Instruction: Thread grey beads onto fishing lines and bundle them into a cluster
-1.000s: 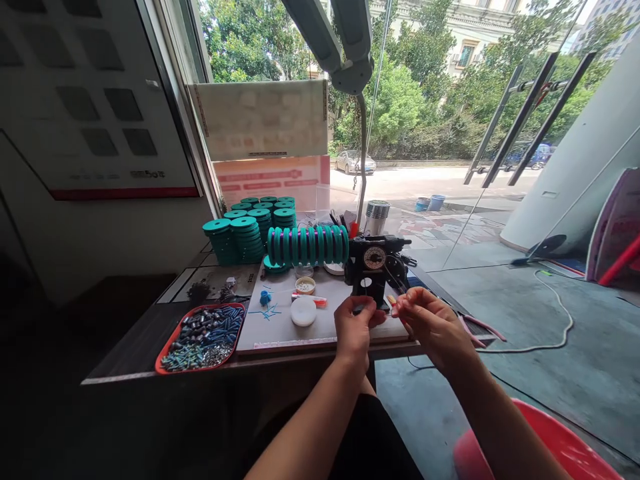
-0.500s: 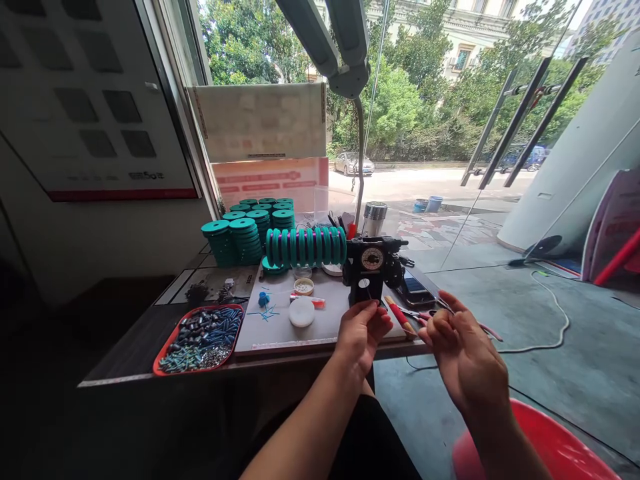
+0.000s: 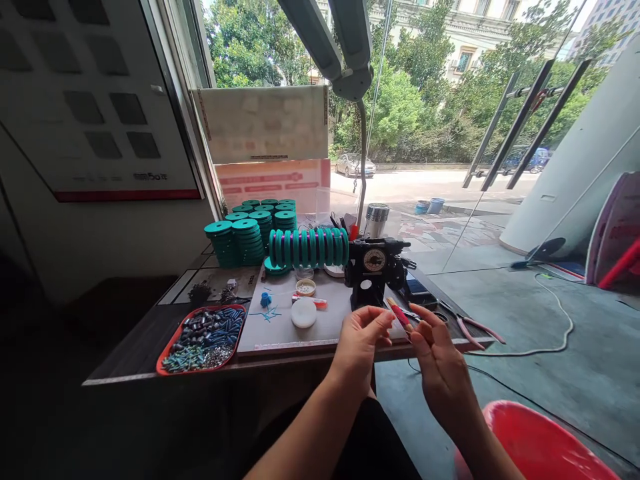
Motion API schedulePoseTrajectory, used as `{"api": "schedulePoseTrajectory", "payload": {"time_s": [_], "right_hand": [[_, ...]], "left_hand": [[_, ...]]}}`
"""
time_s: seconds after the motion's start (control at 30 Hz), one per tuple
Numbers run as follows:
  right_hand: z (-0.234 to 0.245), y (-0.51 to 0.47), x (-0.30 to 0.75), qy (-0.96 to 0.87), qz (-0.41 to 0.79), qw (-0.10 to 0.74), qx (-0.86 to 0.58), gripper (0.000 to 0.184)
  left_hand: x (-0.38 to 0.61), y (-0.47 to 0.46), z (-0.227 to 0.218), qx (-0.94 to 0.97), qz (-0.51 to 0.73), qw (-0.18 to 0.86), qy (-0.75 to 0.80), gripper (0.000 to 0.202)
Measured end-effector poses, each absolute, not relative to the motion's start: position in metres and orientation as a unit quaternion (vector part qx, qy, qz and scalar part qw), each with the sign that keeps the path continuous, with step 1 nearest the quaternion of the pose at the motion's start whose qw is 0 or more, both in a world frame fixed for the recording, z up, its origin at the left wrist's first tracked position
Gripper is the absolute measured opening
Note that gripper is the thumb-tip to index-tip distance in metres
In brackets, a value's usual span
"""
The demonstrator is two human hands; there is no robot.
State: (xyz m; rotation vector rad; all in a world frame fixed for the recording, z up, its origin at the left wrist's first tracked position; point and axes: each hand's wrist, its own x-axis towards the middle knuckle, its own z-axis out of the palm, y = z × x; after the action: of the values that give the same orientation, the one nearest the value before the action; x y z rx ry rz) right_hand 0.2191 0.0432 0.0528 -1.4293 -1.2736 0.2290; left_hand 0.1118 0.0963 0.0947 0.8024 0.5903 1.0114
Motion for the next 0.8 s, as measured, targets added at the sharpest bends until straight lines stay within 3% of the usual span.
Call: {"api": "schedulePoseTrajectory", "payload": {"time_s": [0.13,0.53,0.67,0.8], "right_hand": [[0.050,0.043,0.224,-0.534,0.088,0.580,-0.608,0.021],[0.053,0.041,0.223,-0.442,0.159,0.694,-0.546,0.023],[0.061,0.057,0.232,-0.460,0.136,0.666,-0.572,0.023],[0.079,0.092,0.235,-0.527,0.071,0.566,-0.630,0.019]], "left_hand": [[0.113,0.100,0.090,0.339,0.487,0.759,0.268,0.023],[0.146,0.126,0.086,0.235,0.442,0.807,0.313,0.009],[0.152,0.132,0.074,0.280,0.499,0.741,0.351,0.014],[0.155,0.134,0.064,0.368,0.563,0.638,0.376,0.013]]}}
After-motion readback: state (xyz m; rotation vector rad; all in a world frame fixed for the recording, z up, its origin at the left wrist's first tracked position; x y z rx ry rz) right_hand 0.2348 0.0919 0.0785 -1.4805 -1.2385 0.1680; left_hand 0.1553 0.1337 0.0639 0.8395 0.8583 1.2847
